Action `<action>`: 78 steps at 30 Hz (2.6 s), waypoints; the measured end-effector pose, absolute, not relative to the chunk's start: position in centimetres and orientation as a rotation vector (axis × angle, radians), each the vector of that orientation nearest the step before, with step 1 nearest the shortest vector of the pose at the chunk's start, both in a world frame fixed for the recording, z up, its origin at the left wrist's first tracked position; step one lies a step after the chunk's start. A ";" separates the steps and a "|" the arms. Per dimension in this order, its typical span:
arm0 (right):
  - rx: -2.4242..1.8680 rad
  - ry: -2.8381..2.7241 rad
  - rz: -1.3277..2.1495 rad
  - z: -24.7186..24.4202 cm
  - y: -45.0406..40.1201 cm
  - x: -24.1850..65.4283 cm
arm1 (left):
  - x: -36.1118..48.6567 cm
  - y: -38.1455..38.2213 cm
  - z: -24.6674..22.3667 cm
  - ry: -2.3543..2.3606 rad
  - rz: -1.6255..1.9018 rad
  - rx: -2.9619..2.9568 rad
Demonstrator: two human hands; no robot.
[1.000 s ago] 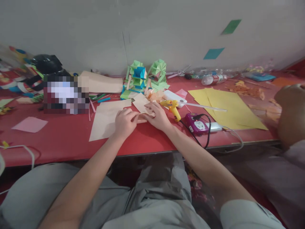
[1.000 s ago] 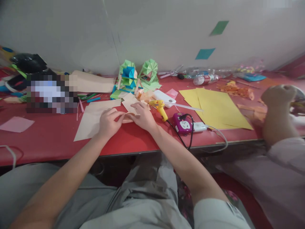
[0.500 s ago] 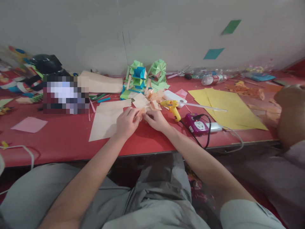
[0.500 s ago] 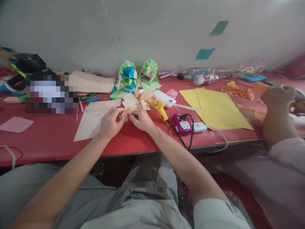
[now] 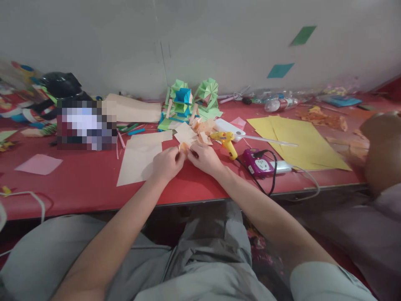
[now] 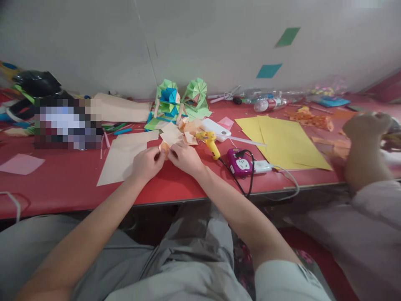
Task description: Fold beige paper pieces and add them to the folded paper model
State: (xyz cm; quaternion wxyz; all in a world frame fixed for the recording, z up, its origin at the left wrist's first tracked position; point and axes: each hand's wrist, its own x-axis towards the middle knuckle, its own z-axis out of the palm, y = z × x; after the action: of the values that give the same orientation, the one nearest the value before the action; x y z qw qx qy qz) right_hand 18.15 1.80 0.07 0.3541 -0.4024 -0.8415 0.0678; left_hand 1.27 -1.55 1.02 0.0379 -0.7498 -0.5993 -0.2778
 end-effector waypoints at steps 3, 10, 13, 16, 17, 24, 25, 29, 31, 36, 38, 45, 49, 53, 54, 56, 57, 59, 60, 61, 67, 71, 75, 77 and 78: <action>-1.099 -2.175 0.158 0.2 1.6 18.0 | 1.3 -1.4 1.0 -1.888 -0.810 -2.259; -1.166 -2.244 0.249 0.4 1.5 17.9 | 1.5 -1.4 1.2 -1.909 -0.783 -2.287; -1.138 -2.269 0.250 0.4 1.5 17.9 | 1.5 -1.4 1.1 -1.937 -0.770 -2.292; -1.125 -2.247 0.302 0.5 1.5 18.1 | 1.4 -1.4 1.0 -1.936 -0.792 -2.306; -1.126 -2.233 0.331 0.5 1.5 18.1 | 1.4 -1.4 1.0 -1.925 -0.811 -2.314; -1.077 -2.075 0.359 0.2 2.0 18.3 | 1.3 -1.6 1.0 -1.824 -1.018 -2.383; -1.061 -2.055 0.360 0.1 2.1 18.3 | 1.3 -1.5 1.0 -1.813 -1.058 -2.391; -0.986 -2.004 0.375 -0.2 2.5 18.3 | 1.3 -1.4 1.1 -1.721 -1.256 -2.435; -0.937 -1.977 0.384 -0.3 2.6 18.4 | 1.2 -1.4 1.2 -1.620 -1.322 -2.412; -0.842 -1.971 0.418 -0.4 2.9 18.7 | 0.5 -1.2 1.5 -1.447 -1.469 -2.288; -0.800 -1.993 0.438 -0.3 2.8 18.8 | 0.3 -0.9 1.4 -1.466 -1.615 -2.342; -0.753 -1.987 0.525 0.1 2.5 18.6 | 0.2 -0.5 1.1 -1.766 -1.828 -2.575; -0.765 -1.943 0.626 0.3 2.4 18.6 | 0.2 -0.7 1.2 -1.779 -1.824 -2.704; -0.783 -1.897 0.710 0.5 2.2 18.6 | 0.0 -0.5 1.1 -1.776 -1.796 -2.761; -0.783 -1.891 0.717 0.5 2.2 18.6 | 0.0 -0.5 1.1 -1.774 -1.779 -2.782; -0.782 -1.889 0.713 0.5 2.2 18.7 | 0.0 -0.4 1.2 -1.775 -1.727 -2.829; -0.784 -1.893 0.705 0.5 2.3 18.7 | 0.1 -0.4 1.2 -1.779 -1.703 -2.850; -0.788 -1.899 0.692 0.4 2.3 18.8 | 0.1 -0.5 1.2 -1.794 -1.676 -2.878; -0.787 -1.900 0.693 0.4 2.4 18.8 | 0.1 -0.5 1.3 -1.800 -1.677 -2.882; -0.780 -1.902 0.700 0.4 2.4 18.9 | 0.1 -0.6 1.3 -1.803 -1.683 -2.883; -0.786 -1.879 0.778 0.7 2.2 18.8 | -0.1 -0.7 1.3 -1.809 -1.694 -2.839; -0.814 -1.854 0.814 0.9 2.0 18.8 | -0.1 -0.6 1.4 -1.811 -1.767 -2.781; -0.814 -1.863 0.847 1.1 1.9 19.0 | -0.2 -0.6 1.4 -1.825 -1.786 -2.805; -0.810 -1.866 0.856 1.2 1.9 19.1 | -0.2 -0.6 1.4 -1.835 -1.791 -2.843; -0.806 -1.866 0.862 1.2 1.8 19.2 | -0.3 -0.6 1.4 -1.842 -1.798 -2.858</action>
State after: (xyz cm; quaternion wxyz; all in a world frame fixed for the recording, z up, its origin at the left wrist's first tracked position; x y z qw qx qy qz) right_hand 19.15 1.84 1.20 0.4500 -0.3258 -0.7548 0.3487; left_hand -0.28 -0.57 1.40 -0.3450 -0.6974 -0.4495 -0.4388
